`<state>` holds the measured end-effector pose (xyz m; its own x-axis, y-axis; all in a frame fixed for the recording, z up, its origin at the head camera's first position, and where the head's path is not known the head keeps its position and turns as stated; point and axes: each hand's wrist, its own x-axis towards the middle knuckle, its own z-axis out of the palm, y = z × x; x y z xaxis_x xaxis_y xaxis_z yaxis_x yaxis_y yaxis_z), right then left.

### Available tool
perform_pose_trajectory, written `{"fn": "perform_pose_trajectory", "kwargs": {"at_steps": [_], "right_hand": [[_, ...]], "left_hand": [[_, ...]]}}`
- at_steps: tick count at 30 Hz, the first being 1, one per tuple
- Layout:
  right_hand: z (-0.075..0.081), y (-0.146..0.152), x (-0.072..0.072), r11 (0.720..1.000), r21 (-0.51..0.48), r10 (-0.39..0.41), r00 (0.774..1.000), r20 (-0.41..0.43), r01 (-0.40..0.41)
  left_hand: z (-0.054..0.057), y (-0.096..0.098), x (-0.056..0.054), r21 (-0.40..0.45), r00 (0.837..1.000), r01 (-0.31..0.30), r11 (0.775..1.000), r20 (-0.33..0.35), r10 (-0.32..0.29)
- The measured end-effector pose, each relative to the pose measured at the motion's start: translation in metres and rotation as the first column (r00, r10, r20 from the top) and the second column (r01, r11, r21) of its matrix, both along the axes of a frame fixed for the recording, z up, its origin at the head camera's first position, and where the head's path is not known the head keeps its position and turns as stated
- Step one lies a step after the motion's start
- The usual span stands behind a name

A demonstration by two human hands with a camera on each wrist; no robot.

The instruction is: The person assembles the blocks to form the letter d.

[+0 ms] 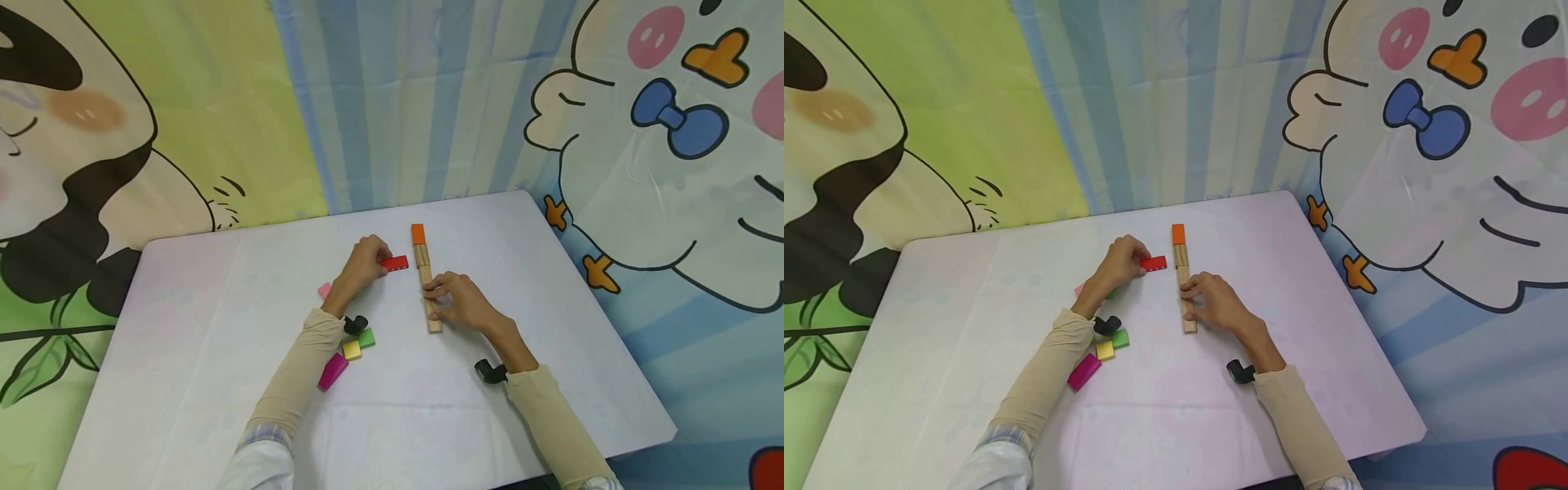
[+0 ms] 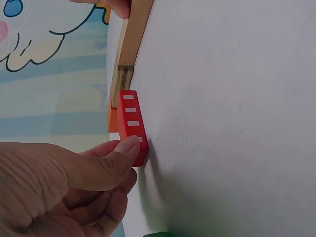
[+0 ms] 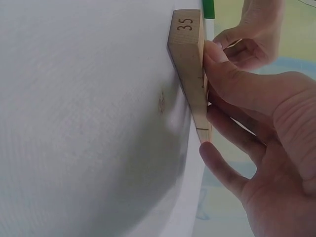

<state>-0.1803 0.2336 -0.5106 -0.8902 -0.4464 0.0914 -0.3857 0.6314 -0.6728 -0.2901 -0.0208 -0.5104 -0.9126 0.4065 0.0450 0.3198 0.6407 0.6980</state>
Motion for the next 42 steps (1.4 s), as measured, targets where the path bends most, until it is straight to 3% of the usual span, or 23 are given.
{"fn": "perform_pose_trajectory", "kwargs": {"at_steps": [17,34,42], "right_hand": [[0.002,-0.002,0.001,1.000,-0.005,-0.014,1.000,0.005,0.014],[0.001,0.000,0.000,1.000,0.012,-0.020,1.000,0.002,0.020],[0.001,0.000,0.002,1.000,0.020,-0.018,1.000,0.001,0.018]], "left_hand": [[0.000,0.012,0.001,-0.008,0.999,0.036,0.999,-0.006,-0.036],[0.002,0.019,0.001,-0.016,0.998,0.046,0.999,0.035,-0.046],[0.007,0.008,0.006,-0.045,1.000,0.028,0.999,0.014,-0.028]]}}
